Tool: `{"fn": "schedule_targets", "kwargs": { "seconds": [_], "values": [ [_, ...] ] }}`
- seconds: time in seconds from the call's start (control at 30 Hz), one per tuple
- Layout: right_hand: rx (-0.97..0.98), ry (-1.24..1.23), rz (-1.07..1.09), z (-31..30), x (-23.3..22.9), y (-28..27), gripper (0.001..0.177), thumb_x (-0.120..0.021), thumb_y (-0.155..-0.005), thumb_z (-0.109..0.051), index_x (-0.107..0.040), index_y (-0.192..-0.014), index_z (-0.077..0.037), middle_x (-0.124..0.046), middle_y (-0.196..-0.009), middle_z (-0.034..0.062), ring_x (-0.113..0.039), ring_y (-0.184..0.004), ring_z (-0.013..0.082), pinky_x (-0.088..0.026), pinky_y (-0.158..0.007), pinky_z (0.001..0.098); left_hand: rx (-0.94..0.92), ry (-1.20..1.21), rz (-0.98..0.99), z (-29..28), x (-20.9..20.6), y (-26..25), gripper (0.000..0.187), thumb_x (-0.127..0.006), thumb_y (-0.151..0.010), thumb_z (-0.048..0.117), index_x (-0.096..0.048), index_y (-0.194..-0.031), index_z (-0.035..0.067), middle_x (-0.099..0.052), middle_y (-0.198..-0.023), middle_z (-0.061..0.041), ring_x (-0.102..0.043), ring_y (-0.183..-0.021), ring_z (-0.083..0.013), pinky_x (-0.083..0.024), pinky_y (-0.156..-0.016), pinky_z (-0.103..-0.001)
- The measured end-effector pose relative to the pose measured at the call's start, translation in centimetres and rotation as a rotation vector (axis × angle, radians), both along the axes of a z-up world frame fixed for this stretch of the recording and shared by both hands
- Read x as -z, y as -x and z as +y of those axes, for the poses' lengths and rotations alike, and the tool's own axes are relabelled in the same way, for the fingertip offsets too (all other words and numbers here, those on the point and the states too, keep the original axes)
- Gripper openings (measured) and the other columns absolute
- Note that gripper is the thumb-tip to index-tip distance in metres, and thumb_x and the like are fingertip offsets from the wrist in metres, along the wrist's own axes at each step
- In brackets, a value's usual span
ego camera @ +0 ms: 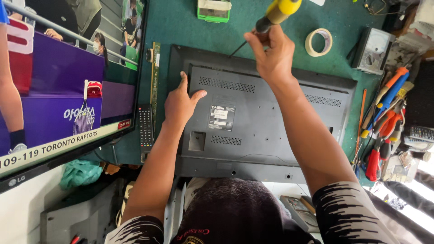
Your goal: The person manipulates internal components of a television chassis, replaces the rear plastic cover, and secures it with a screwdriver.
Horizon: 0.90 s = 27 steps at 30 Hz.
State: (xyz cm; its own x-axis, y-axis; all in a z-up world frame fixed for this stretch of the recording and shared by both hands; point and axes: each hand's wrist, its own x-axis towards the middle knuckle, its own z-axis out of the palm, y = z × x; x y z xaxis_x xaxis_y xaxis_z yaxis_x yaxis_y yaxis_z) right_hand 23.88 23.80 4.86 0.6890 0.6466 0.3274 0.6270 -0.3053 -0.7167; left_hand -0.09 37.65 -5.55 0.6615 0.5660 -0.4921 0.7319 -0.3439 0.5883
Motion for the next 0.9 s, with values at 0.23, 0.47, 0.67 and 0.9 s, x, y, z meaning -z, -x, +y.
{"fn": "schedule_targets", "kwargs": {
  "seconds": [0.23,0.47,0.67,0.9],
  "values": [
    [-0.053,-0.018,0.114,0.0,-2.4,1.4,0.03,-0.066,-0.109,-0.015,-0.058,-0.137,-0.012,-0.073,-0.126,0.0055,-0.061,-0.073,0.0125,-0.05,-0.069,0.0291,-0.031,-0.015,-0.038,-0.1,0.1,0.1,0.101,-0.072,-0.096,0.061,-0.029,-0.172,0.01,-0.065,-0.064,-0.012,-0.07,-0.082,-0.0399,-0.051,-0.069,-0.052],
    [0.194,0.093,0.077,-0.1,0.3,0.4,0.037,-0.087,-0.098,-0.046,-0.071,-0.087,-0.014,-0.068,-0.073,-0.0049,-0.061,-0.067,0.0124,-0.05,-0.068,0.0343,-0.074,0.008,-0.237,-0.5,1.5,1.4,0.096,-0.078,-0.096,0.048,-0.033,-0.17,0.006,-0.045,-0.052,0.001,-0.044,-0.052,-0.015,-0.042,-0.058,-0.039],
    [0.081,-0.064,0.181,-0.2,-0.3,1.1,0.018,-0.078,-0.105,-0.028,-0.074,-0.106,-0.01,-0.079,-0.081,0.0016,-0.083,-0.073,0.0149,-0.063,-0.072,0.0285,-0.638,0.764,-0.647,-4.3,-3.9,3.7,0.081,-0.062,-0.096,0.017,-0.034,-0.169,-0.001,-0.056,-0.065,-0.002,-0.053,-0.064,-0.0124,-0.046,-0.072,-0.033],
    [-0.003,-0.107,0.099,-0.2,-0.1,1.3,0.018,-0.073,-0.108,-0.025,-0.071,-0.111,-0.007,-0.079,-0.091,0.0067,-0.081,-0.076,0.0172,-0.066,-0.073,0.0336,-0.675,1.412,-0.788,-9.1,-6.5,7.4,0.048,-0.046,-0.106,-0.006,-0.049,-0.154,-0.009,-0.066,-0.135,-0.036,-0.065,-0.131,-0.0466,-0.053,-0.12,-0.051]
  ]
}}
